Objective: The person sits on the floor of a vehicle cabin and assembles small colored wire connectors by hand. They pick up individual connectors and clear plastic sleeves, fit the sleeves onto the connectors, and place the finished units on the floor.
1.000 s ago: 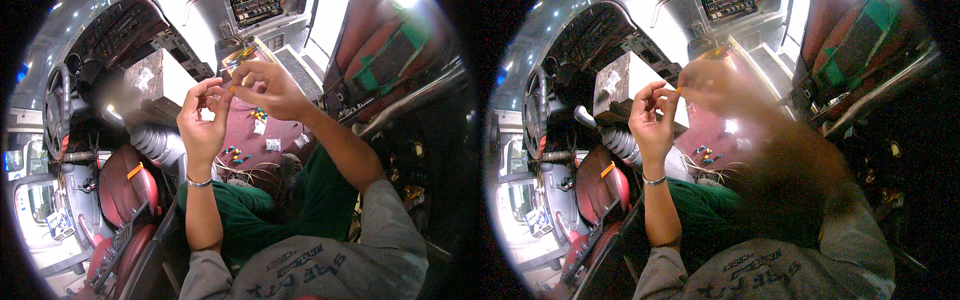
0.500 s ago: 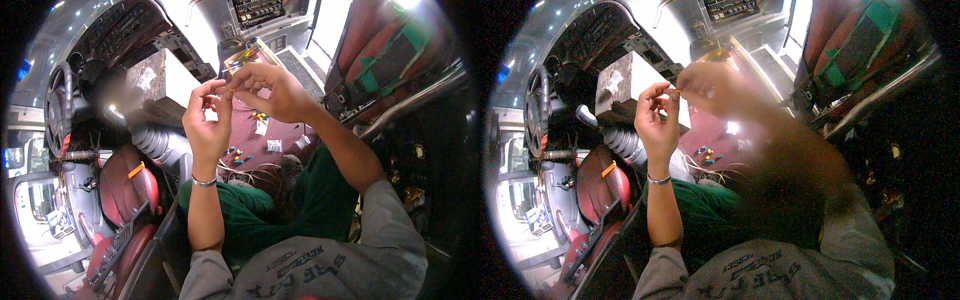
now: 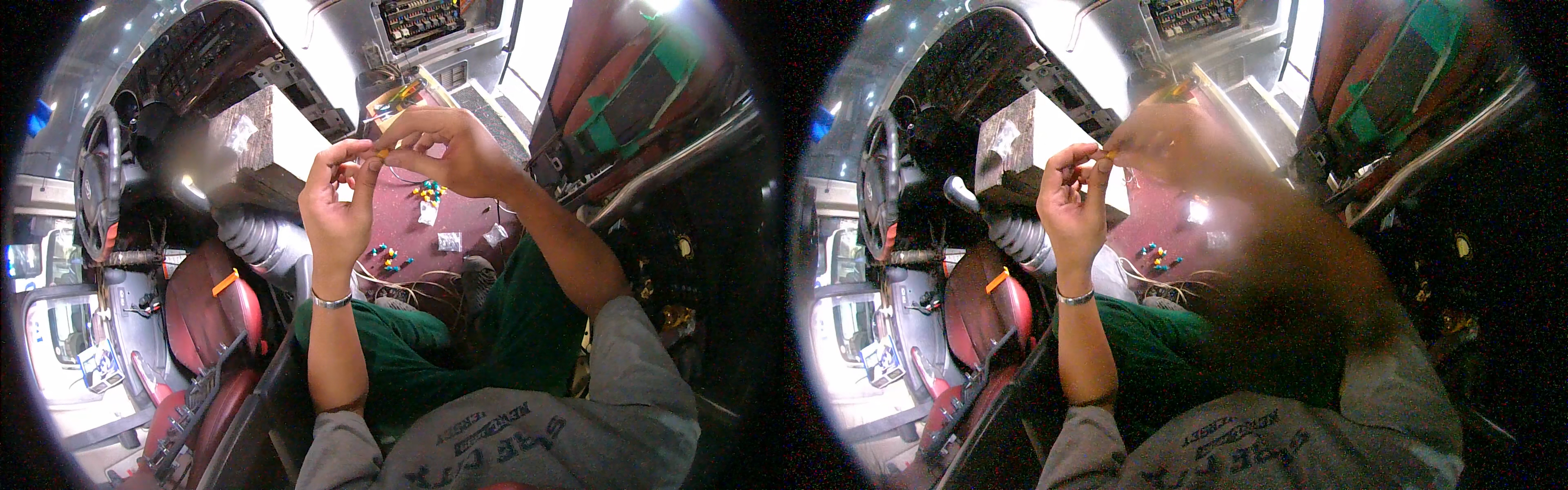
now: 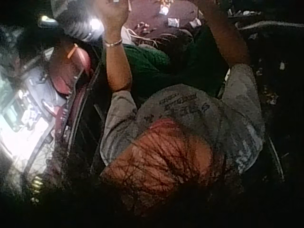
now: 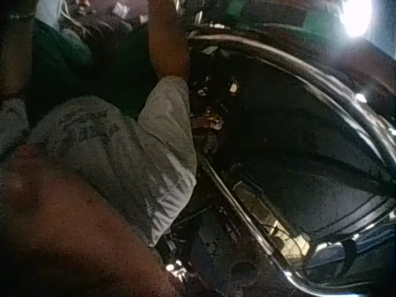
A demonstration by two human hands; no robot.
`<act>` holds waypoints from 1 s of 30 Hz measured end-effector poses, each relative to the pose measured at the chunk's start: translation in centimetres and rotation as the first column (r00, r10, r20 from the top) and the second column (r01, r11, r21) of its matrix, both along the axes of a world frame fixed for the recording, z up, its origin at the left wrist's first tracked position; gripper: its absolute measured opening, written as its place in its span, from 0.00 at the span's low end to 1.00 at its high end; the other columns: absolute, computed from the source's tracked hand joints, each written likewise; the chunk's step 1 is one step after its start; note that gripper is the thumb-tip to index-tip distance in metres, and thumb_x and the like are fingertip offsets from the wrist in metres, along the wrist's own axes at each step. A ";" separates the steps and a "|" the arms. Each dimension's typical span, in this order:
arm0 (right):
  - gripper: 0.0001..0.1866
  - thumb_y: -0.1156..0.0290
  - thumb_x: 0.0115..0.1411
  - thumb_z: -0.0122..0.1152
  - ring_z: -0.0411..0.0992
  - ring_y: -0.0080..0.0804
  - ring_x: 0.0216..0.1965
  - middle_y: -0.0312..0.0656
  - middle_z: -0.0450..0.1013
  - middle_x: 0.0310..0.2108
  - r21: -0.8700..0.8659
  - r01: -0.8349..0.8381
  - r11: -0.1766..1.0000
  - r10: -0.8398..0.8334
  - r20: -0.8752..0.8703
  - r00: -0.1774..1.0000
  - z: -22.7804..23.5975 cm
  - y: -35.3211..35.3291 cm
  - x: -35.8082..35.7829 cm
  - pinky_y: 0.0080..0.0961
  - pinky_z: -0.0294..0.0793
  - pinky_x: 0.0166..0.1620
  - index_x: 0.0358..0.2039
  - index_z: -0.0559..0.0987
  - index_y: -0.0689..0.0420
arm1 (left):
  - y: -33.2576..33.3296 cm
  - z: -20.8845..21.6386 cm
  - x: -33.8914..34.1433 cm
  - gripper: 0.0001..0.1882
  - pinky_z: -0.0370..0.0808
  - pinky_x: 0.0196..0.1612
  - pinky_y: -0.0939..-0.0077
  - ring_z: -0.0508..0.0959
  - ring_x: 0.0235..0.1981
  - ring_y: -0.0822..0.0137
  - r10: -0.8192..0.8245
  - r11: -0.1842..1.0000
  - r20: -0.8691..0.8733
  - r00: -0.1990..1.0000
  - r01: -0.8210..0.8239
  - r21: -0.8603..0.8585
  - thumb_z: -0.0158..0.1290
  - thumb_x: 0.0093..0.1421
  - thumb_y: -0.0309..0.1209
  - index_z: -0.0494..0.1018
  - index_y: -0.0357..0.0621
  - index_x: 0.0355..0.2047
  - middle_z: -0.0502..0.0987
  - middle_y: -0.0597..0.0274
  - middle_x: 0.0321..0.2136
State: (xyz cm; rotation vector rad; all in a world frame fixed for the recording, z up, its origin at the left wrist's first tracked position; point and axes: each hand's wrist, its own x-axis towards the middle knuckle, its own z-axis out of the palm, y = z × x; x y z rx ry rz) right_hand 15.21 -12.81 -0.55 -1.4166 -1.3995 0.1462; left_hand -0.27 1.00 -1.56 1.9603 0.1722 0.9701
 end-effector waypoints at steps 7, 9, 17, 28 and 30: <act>0.07 0.76 0.62 0.69 0.77 0.18 0.35 0.35 0.81 0.37 -0.061 0.032 0.998 -0.039 -0.119 0.992 0.5 -0.3 -0.7 0.18 0.74 0.35 0.42 0.85 0.56 | 0.4 -0.6 0.1 0.12 0.72 0.37 0.84 0.75 0.34 0.79 -0.017 0.999 0.055 0.998 0.019 -0.042 0.64 0.66 0.29 0.77 0.38 0.46 0.81 0.64 0.40; 0.07 0.76 0.62 0.69 0.77 0.17 0.34 0.36 0.80 0.35 -0.058 0.039 0.998 -0.046 -0.130 0.990 0.8 -0.4 -1.0 0.18 0.74 0.34 0.41 0.85 0.57 | 0.1 -0.5 0.1 0.10 0.73 0.37 0.80 0.74 0.31 0.77 0.030 1.000 0.046 0.998 -0.030 0.000 0.64 0.66 0.31 0.78 0.40 0.43 0.84 0.62 0.39; 0.07 0.79 0.62 0.68 0.79 0.20 0.37 0.38 0.79 0.38 0.016 0.055 0.998 -0.052 -0.129 0.990 0.3 -0.1 -1.8 0.20 0.78 0.38 0.41 0.84 0.60 | -0.1 -0.4 -0.1 0.10 0.68 0.35 0.87 0.72 0.36 0.80 0.002 1.000 0.062 0.998 -0.002 0.012 0.61 0.69 0.27 0.75 0.38 0.47 0.78 0.64 0.41; 0.12 0.78 0.60 0.71 0.79 0.24 0.35 0.38 0.81 0.39 -0.092 0.004 0.996 -0.006 -0.030 1.000 0.9 -0.7 -0.7 0.22 0.78 0.38 0.45 0.84 0.58 | -0.1 -0.8 0.4 0.07 0.71 0.35 0.80 0.72 0.29 0.75 -0.009 1.000 0.084 0.996 0.007 0.029 0.60 0.68 0.28 0.77 0.40 0.44 0.80 0.62 0.36; 0.11 0.76 0.61 0.71 0.78 0.22 0.34 0.37 0.81 0.38 -0.140 0.009 0.990 -0.031 -0.157 0.987 1.4 -0.6 -1.7 0.22 0.77 0.37 0.45 0.84 0.58 | 0.1 -1.1 0.3 0.06 0.71 0.36 0.80 0.72 0.30 0.75 0.003 1.000 0.125 0.992 -0.006 0.029 0.60 0.68 0.27 0.77 0.40 0.43 0.81 0.60 0.38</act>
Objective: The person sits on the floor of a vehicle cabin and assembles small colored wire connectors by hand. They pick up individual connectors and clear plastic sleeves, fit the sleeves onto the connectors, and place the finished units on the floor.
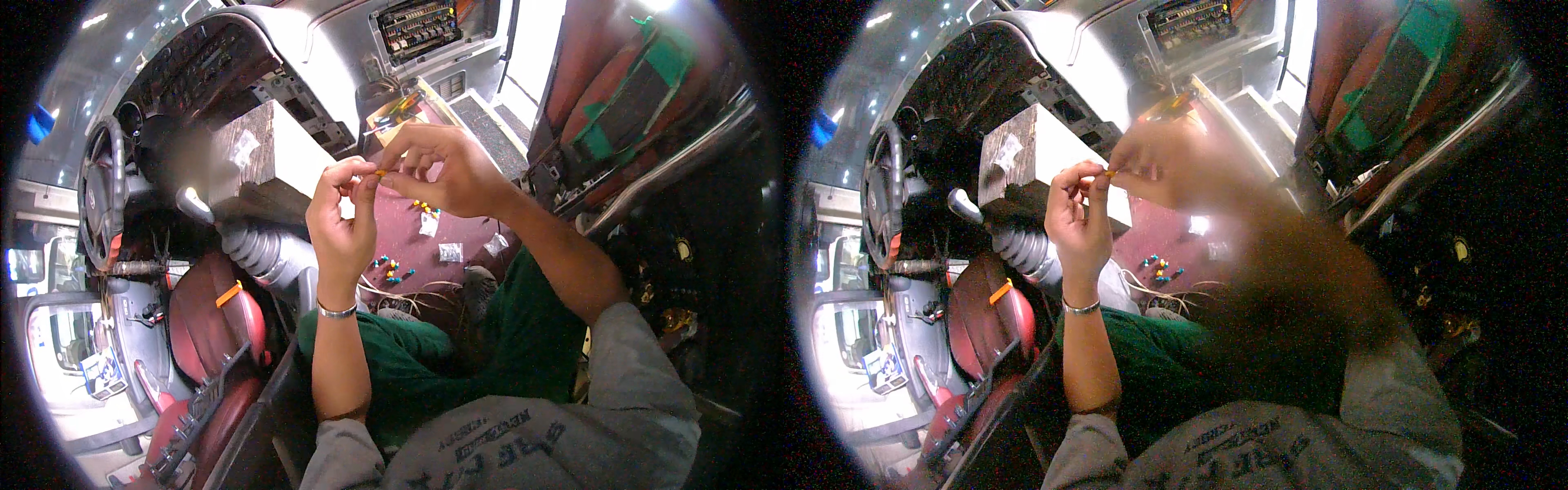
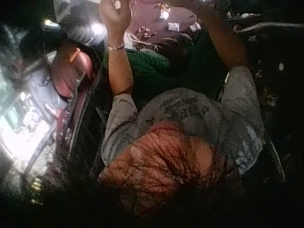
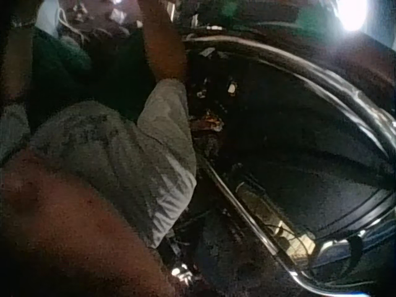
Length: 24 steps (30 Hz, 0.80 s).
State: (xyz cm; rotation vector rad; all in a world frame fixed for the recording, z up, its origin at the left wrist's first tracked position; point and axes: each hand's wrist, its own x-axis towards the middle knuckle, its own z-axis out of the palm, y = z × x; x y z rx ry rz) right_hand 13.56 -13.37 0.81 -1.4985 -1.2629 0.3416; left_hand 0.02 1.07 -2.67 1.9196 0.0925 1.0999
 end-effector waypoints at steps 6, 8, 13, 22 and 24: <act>0.09 0.75 0.62 0.70 0.76 0.18 0.33 0.35 0.81 0.38 0.074 0.009 0.997 -0.002 -0.091 0.996 -0.8 0.0 0.6 0.20 0.75 0.34 0.44 0.84 0.57 | 0.1 0.6 -0.3 0.09 0.73 0.42 0.80 0.73 0.36 0.75 -0.033 0.999 -0.048 0.998 0.035 0.040 0.60 0.69 0.26 0.75 0.37 0.47 0.79 0.61 0.41; 0.09 0.74 0.61 0.71 0.76 0.18 0.32 0.34 0.81 0.38 0.050 -0.001 0.999 0.004 -0.064 0.998 -0.7 0.2 0.7 0.20 0.75 0.34 0.43 0.83 0.57 | 0.3 0.5 -0.7 0.09 0.72 0.42 0.80 0.73 0.35 0.76 -0.018 0.999 -0.078 0.997 0.021 0.030 0.60 0.69 0.27 0.75 0.38 0.47 0.79 0.62 0.40; 0.11 0.65 0.60 0.74 0.80 0.28 0.29 0.39 0.81 0.30 0.046 -0.015 0.999 0.011 0.070 0.997 -0.6 0.0 0.5 0.26 0.80 0.33 0.39 0.84 0.55 | 0.3 0.7 -0.5 0.08 0.70 0.34 0.80 0.71 0.28 0.76 -0.012 1.000 -0.079 0.997 0.013 0.014 0.62 0.67 0.30 0.78 0.42 0.43 0.81 0.65 0.34; 0.11 0.76 0.58 0.71 0.76 0.21 0.29 0.38 0.77 0.33 0.050 0.023 0.998 -0.025 0.051 0.998 -0.3 -0.2 0.1 0.20 0.74 0.29 0.42 0.82 0.59 | -0.2 1.0 -0.6 0.07 0.66 0.30 0.84 0.69 0.27 0.80 -0.036 0.999 -0.085 0.996 0.034 -0.024 0.62 0.67 0.29 0.78 0.43 0.44 0.82 0.67 0.35; 0.12 0.76 0.59 0.70 0.76 0.21 0.29 0.38 0.77 0.33 0.076 0.023 0.997 -0.026 0.041 0.999 -0.5 -0.2 -0.1 0.20 0.74 0.30 0.44 0.82 0.59 | -0.2 1.0 -0.7 0.07 0.66 0.30 0.85 0.69 0.27 0.80 -0.036 0.999 -0.109 0.993 0.034 -0.025 0.62 0.68 0.29 0.78 0.43 0.44 0.82 0.66 0.37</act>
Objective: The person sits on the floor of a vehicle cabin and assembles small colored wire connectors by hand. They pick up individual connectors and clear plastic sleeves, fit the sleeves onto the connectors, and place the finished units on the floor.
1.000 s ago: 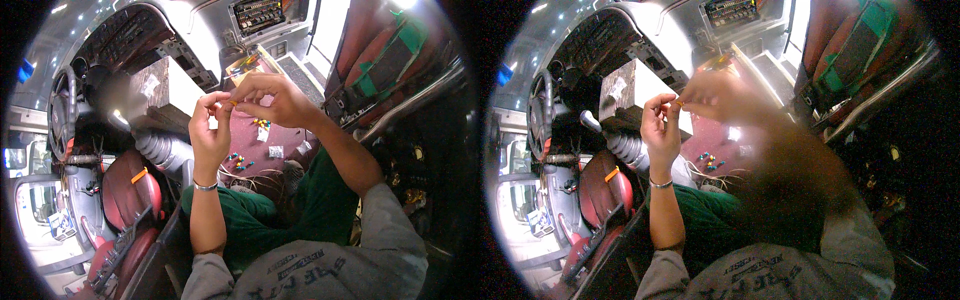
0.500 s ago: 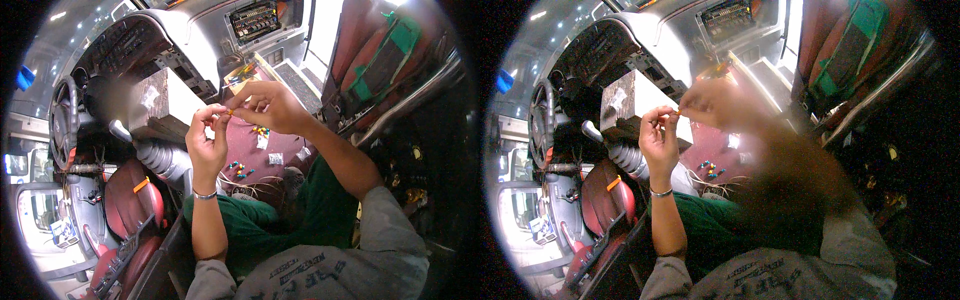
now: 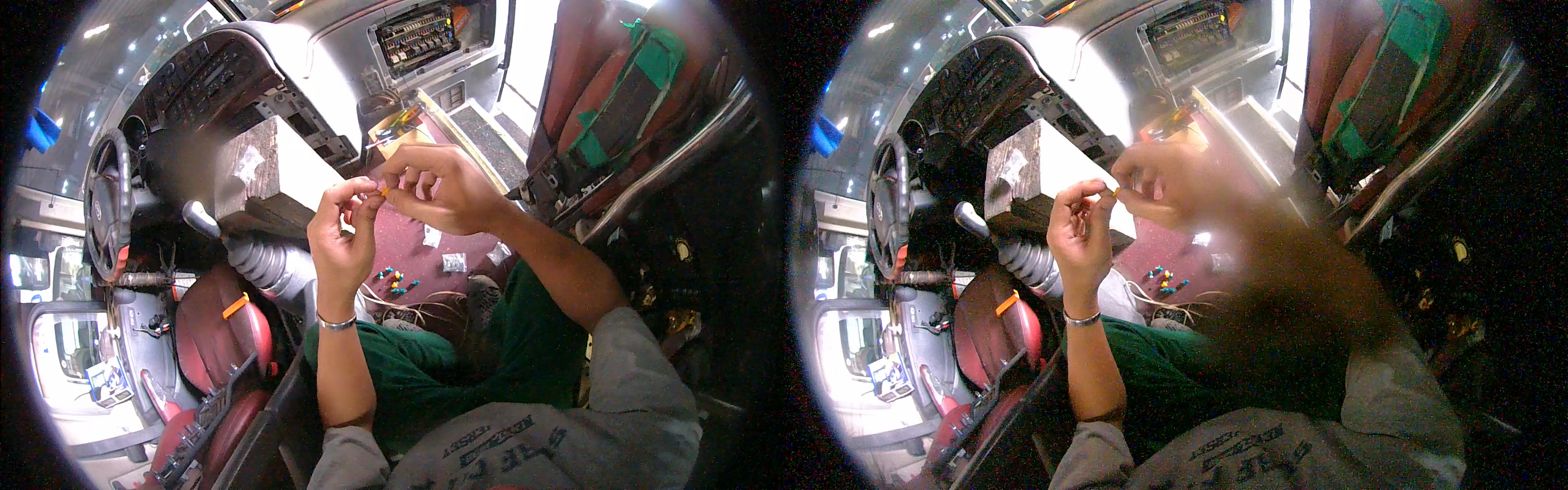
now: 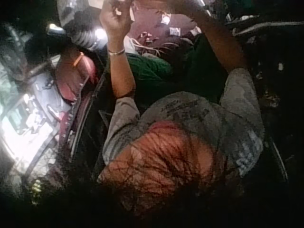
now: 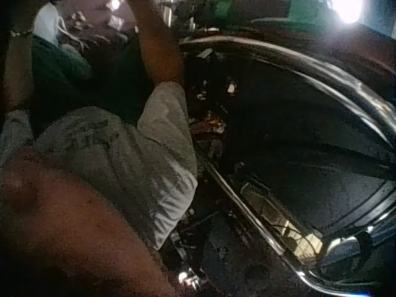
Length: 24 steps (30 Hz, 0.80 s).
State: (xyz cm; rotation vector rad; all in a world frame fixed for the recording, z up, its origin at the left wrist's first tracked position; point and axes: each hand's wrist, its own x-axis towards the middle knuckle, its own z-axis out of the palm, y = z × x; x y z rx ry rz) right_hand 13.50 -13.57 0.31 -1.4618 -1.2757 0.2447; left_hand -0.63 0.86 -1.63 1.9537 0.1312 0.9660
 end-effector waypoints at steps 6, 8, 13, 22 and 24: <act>0.12 0.79 0.62 0.65 0.76 0.20 0.32 0.38 0.79 0.36 -0.002 0.096 0.995 -0.096 0.015 0.995 -0.3 0.1 -1.3 0.21 0.75 0.31 0.47 0.82 0.59 | -0.4 0.3 0.2 0.07 0.65 0.29 0.86 0.68 0.27 0.81 -0.013 1.000 0.070 0.997 0.015 -0.025 0.62 0.68 0.28 0.77 0.42 0.43 0.82 0.66 0.39; 0.12 0.80 0.63 0.63 0.77 0.21 0.33 0.38 0.80 0.38 0.002 0.069 0.998 -0.069 -0.027 0.997 -0.3 0.2 -1.4 0.21 0.75 0.32 0.47 0.82 0.60 | -0.1 0.1 0.1 0.07 0.65 0.29 0.86 0.68 0.27 0.81 -0.024 1.000 0.100 0.995 0.026 -0.013 0.61 0.68 0.28 0.77 0.42 0.44 0.82 0.66 0.40; 0.09 0.81 0.62 0.63 0.77 0.24 0.35 0.39 0.80 0.39 0.115 -0.054 0.992 0.044 0.087 0.995 -0.6 0.4 -0.6 0.22 0.75 0.33 0.43 0.81 0.60 | 0.9 0.1 -0.3 0.10 0.63 0.29 0.87 0.68 0.29 0.83 -0.117 0.993 0.079 0.990 0.118 -0.009 0.60 0.69 0.27 0.78 0.40 0.48 0.81 0.66 0.39; 0.07 0.81 0.60 0.64 0.76 0.27 0.30 0.40 0.78 0.36 0.140 -0.064 0.988 0.026 0.256 0.966 -0.1 0.4 -0.7 0.24 0.74 0.29 0.39 0.81 0.60 | 0.9 0.3 -0.5 0.09 0.65 0.27 0.90 0.71 0.27 0.85 -0.118 0.924 -0.065 0.991 0.085 -0.372 0.62 0.69 0.30 0.83 0.36 0.43 0.80 0.72 0.28; 0.06 0.80 0.61 0.63 0.76 0.26 0.28 0.40 0.78 0.36 0.136 -0.018 0.991 -0.016 0.241 0.970 -0.4 0.5 -0.8 0.24 0.74 0.28 0.39 0.81 0.59 | 1.2 0.2 -0.7 0.09 0.64 0.27 0.90 0.71 0.27 0.85 -0.129 0.926 -0.086 0.988 0.089 -0.367 0.62 0.68 0.30 0.84 0.36 0.44 0.80 0.72 0.28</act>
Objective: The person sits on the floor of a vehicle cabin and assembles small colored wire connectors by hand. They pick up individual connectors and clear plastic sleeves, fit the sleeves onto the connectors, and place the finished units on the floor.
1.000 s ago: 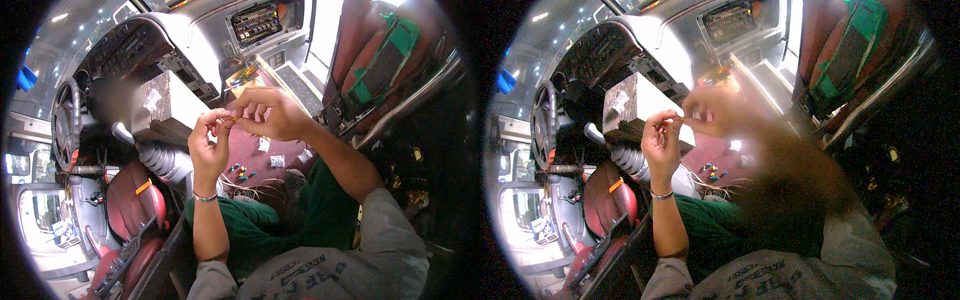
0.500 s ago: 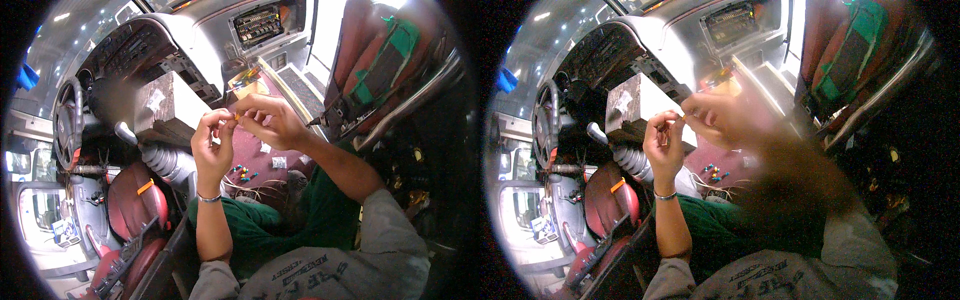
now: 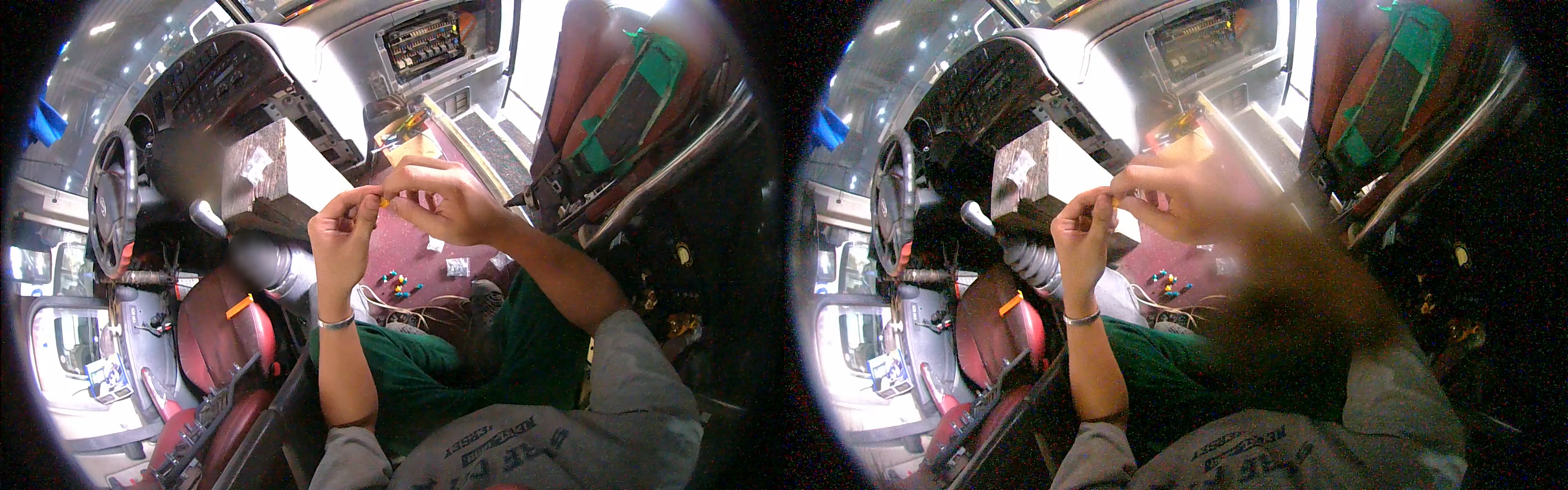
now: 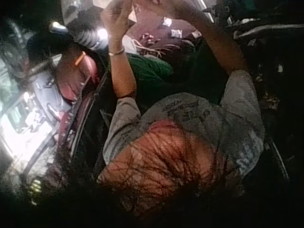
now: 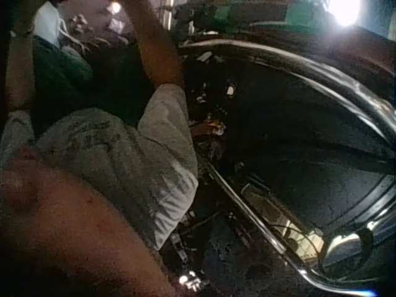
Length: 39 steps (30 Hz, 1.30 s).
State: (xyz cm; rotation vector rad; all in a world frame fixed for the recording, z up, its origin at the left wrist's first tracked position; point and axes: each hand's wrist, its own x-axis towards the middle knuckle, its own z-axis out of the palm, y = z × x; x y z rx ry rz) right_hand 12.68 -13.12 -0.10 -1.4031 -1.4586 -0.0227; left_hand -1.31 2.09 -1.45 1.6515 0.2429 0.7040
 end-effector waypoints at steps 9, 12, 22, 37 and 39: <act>0.08 0.78 0.61 0.64 0.75 0.25 0.25 0.40 0.76 0.31 -0.067 0.104 0.992 -0.110 -0.097 0.989 0.0 0.0 -1.5 0.24 0.73 0.26 0.42 0.81 0.59 | 0.7 0.1 -0.4 0.10 0.66 0.29 0.89 0.71 0.27 0.84 -0.060 0.997 -0.041 0.997 0.058 -0.045 0.63 0.68 0.28 0.84 0.35 0.46 0.82 0.71 0.30; 0.09 0.78 0.62 0.64 0.75 0.24 0.25 0.40 0.76 0.30 -0.039 0.103 0.994 -0.106 -0.087 0.991 0.0 0.2 -1.4 0.23 0.73 0.26 0.43 0.81 0.59 | 0.7 0.3 -0.4 0.10 0.66 0.29 0.88 0.71 0.28 0.84 -0.075 0.995 -0.052 0.996 0.071 -0.076 0.62 0.68 0.27 0.83 0.34 0.46 0.82 0.69 0.31; 0.09 0.80 0.65 0.63 0.73 0.16 0.29 0.37 0.76 0.34 0.005 0.047 0.999 -0.045 -0.204 0.978 0.0 0.3 -0.8 0.16 0.71 0.28 0.45 0.83 0.58 | 0.4 -0.2 0.1 0.10 0.59 0.26 0.85 0.65 0.25 0.85 0.013 0.995 -0.009 1.000 -0.012 0.101 0.67 0.64 0.29 0.85 0.41 0.44 0.81 0.74 0.29; 0.08 0.78 0.61 0.69 0.73 0.14 0.28 0.36 0.80 0.30 0.007 0.179 0.984 -0.173 -0.228 0.958 0.5 0.4 -1.1 0.16 0.69 0.27 0.42 0.84 0.60 | -0.5 -0.4 1.0 0.08 0.66 0.32 0.81 0.77 0.31 0.78 0.199 0.896 0.195 0.960 -0.259 0.362 0.69 0.60 0.29 0.85 0.47 0.40 0.86 0.66 0.36; 0.08 0.78 0.62 0.70 0.73 0.14 0.27 0.36 0.80 0.30 0.025 0.227 0.974 -0.216 -0.215 0.952 0.1 0.5 -1.1 0.15 0.68 0.27 0.42 0.83 0.60 | -0.4 -0.5 1.0 0.07 0.67 0.32 0.80 0.78 0.31 0.78 0.192 0.897 0.171 0.966 -0.244 0.368 0.69 0.60 0.29 0.86 0.47 0.39 0.86 0.66 0.36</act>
